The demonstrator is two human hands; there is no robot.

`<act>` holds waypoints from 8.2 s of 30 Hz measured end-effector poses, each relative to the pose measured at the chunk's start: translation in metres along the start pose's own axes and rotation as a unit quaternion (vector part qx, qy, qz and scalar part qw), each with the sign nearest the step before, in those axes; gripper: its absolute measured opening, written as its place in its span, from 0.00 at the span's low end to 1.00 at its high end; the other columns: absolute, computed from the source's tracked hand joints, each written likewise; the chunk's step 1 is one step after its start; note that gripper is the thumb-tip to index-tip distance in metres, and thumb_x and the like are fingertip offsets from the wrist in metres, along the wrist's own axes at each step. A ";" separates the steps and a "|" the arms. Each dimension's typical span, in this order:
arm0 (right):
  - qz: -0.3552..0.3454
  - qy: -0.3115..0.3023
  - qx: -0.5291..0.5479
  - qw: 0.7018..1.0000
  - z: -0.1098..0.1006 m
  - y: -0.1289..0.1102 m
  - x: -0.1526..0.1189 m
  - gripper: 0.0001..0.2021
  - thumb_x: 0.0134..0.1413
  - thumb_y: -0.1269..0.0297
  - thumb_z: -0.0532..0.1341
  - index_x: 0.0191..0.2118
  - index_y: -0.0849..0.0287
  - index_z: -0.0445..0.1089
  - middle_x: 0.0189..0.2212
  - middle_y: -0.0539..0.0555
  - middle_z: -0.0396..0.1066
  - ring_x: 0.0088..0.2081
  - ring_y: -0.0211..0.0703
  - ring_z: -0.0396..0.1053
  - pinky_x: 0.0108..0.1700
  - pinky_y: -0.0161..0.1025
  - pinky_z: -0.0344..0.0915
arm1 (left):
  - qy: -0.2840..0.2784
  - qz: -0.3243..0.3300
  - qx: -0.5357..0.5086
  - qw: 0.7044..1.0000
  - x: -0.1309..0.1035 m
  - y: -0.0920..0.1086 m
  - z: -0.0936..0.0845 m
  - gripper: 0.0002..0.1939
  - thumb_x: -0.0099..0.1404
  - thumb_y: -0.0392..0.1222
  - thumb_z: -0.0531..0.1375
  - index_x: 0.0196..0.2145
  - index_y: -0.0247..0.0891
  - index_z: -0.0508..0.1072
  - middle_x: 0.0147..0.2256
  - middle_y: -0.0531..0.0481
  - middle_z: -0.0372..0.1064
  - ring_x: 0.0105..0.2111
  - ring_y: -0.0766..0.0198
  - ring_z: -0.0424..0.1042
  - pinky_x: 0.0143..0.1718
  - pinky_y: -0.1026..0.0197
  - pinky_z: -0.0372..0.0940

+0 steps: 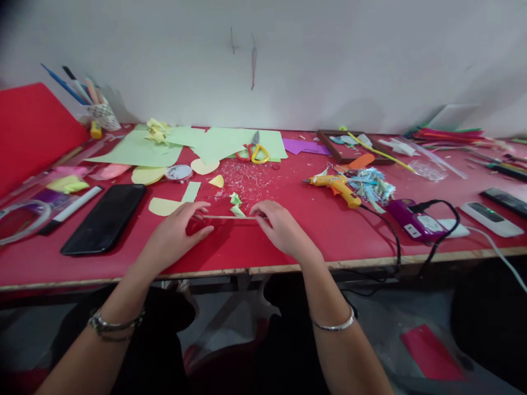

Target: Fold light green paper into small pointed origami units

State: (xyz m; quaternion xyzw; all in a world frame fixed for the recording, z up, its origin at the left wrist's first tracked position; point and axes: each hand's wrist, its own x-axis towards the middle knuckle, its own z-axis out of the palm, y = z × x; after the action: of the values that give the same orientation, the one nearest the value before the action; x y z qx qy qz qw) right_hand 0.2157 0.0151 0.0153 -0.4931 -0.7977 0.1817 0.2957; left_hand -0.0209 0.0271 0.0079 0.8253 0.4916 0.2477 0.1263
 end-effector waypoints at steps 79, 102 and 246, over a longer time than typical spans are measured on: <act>0.070 0.002 -0.028 0.997 0.041 0.002 0.057 0.13 0.47 0.77 0.53 0.40 0.63 0.67 0.30 0.53 0.67 0.30 0.37 0.63 0.35 0.34 0.60 | -0.010 0.059 0.108 0.992 0.010 0.012 0.019 0.15 0.62 0.37 0.53 0.47 0.35 0.63 0.42 0.43 0.66 0.43 0.55 0.65 0.40 0.56 0.63; 0.089 0.025 0.320 0.943 0.029 -0.013 0.052 0.06 0.43 0.66 0.58 0.26 0.59 0.58 0.23 0.45 0.60 0.26 0.32 0.60 0.31 0.33 0.60 | 0.054 -0.025 -0.202 0.978 0.013 0.013 0.013 0.07 0.60 0.36 0.52 0.38 0.37 0.65 0.36 0.48 0.67 0.35 0.64 0.68 0.37 0.61 0.64; -0.030 -0.026 0.182 0.982 0.048 -0.029 0.034 0.10 0.48 0.76 0.53 0.39 0.60 0.60 0.33 0.52 0.66 0.35 0.37 0.66 0.40 0.37 0.64 | -0.071 0.036 -0.119 0.990 0.005 -0.012 -0.004 0.14 0.58 0.34 0.55 0.43 0.38 0.66 0.38 0.49 0.67 0.36 0.63 0.68 0.38 0.61 0.64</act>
State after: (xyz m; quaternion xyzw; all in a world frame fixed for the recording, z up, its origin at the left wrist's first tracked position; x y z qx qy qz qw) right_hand 0.1534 0.0330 0.0056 -0.4018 -0.7733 0.3279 0.3647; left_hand -0.0304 0.0376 0.0074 0.8370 0.4182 0.2496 0.2493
